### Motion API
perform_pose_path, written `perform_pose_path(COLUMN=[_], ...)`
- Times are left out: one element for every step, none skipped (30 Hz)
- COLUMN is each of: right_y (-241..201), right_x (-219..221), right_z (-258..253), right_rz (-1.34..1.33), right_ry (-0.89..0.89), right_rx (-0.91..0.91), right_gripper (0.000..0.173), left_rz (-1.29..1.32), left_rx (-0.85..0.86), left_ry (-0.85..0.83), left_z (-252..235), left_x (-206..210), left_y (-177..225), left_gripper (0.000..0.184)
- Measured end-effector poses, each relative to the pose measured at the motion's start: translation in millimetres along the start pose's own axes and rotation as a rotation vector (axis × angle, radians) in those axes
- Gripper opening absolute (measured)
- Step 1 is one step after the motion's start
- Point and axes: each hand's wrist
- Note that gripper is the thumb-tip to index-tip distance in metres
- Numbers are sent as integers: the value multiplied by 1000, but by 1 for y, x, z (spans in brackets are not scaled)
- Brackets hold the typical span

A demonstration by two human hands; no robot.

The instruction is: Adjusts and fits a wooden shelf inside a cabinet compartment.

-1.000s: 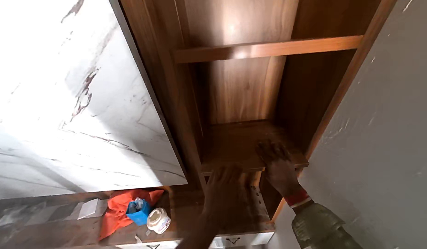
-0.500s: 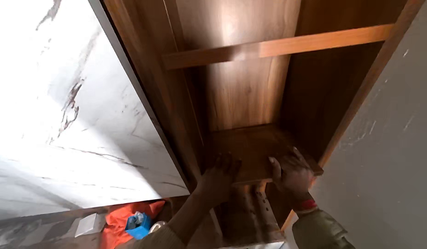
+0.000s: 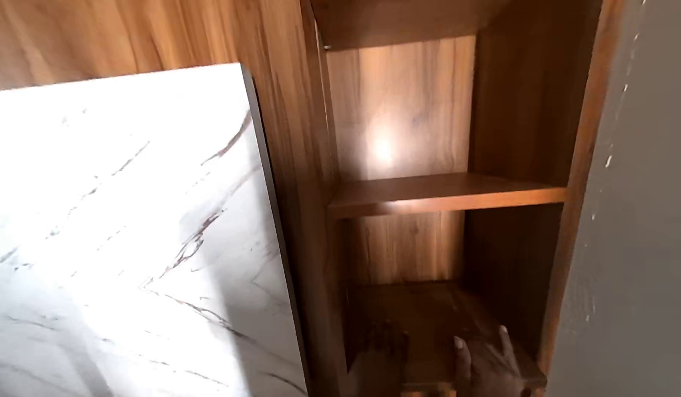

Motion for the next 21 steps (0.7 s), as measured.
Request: perform_pose_path(right_y=[1,1,1,-1,-3,-5,-6,-8,-9,-7,-4,-4,-2,-1,0,0,-2,-4,-3,0,1], right_x=[7,14,17,13,9,5,0,-2,1,11,20,27,30,27,24,21,18,15,18,23,27], right_z=[-5,-11,-14,-14,-11,-8,-4,-1,0,-3,-8,-11,-13,-11,-8,-7,-6,-6,-8,-12,-13], right_rz=[18,28,42,54,50,34,11,-3,4,23,23,11,9,6,-8,-32,-59,-70,-59,-31,-16], right_ry=[0,14,12,-1,-8,9,41,77,89,95,100,117,114,84,49,41,56,83,113,125,123], right_rx=[4,12,18,18,18,14,6,2,10,10,3,-1,-4,-3,8,14,12,4,-4,-14,-13], right_gripper=[60,62,64,66,67,67,67,67,65,62,61,62,64,65,65,64,63,62,61,61,62], left_rz=[2,3,22,57,75,58,45,41,33,38,38,28,17,14,5,-7,-9,-5,2,9,0], left_rx=[10,24,30,20,2,-10,-17,-6,6,17,23,19,18,21,17,10,1,-6,-11,-14,-11], left_ry=[24,37,31,21,27,22,16,12,3,-1,3,4,9,17,3,-6,-22,-35,-43,-42,-38], left_z=[-5,-8,-6,-2,1,2,0,-3,-7,-10,-11,-11,-12,-11,-10,-10,-9,-9,-11,-15,-15], left_x=[2,-3,-9,-10,-4,0,2,3,1,-4,-8,-13,-15,-11,-10,-11,-12,-13,-16,-18,-18], left_y=[-2,-6,-6,-4,-4,-5,-6,-7,-8,-8,-8,-10,-11,-9,-7,-6,-6,-6,-6,-6,-7], left_gripper=[97,97,95,95,97,97,97,97,97,97,98,99,97,94,93,93,95,97,98,99,97])
Point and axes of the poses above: each hand's wrist, its own z-axis away from the middle knuckle, its own x-axis out of the palm, y = z × x, and after that the axes turned 4 degrees about -z, right-handed
